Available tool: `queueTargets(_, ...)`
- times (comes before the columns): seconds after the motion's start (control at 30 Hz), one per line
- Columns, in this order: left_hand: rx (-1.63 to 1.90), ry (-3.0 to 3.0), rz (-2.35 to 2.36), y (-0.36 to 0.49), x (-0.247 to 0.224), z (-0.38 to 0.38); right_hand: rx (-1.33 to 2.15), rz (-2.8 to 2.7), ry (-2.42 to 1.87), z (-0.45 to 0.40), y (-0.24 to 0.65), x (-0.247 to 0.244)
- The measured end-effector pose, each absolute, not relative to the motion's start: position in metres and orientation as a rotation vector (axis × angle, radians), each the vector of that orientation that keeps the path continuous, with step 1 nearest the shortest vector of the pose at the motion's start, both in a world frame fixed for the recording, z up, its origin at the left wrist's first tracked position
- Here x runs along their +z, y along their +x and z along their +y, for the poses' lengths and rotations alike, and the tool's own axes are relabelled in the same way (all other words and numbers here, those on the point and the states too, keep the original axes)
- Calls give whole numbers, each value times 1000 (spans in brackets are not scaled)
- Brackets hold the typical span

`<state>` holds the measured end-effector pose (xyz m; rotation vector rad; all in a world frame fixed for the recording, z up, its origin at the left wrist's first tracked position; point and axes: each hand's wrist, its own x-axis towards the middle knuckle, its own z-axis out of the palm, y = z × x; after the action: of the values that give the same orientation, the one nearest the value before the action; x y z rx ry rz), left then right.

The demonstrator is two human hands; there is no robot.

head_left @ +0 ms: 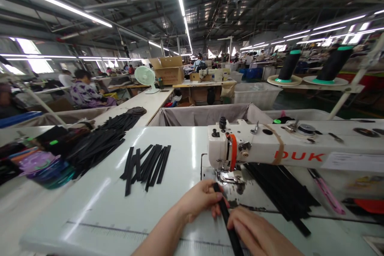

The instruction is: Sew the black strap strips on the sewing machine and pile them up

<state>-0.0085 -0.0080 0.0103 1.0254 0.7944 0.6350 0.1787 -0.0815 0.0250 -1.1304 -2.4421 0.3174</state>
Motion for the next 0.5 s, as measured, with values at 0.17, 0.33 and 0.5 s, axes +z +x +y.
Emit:
queueTargets(0.17, 608, 1126, 901, -11, 1, -2, 59, -2542, -891, -48, 180, 22)
queueTargets(0.33, 734, 1324, 1073, -3, -8, -2, -161, -2567, -752, -40, 176, 0)
queueTargets(0.5, 589, 1396, 1243, -3, -3, 0, -316, -2547, -721, -41, 179, 1)
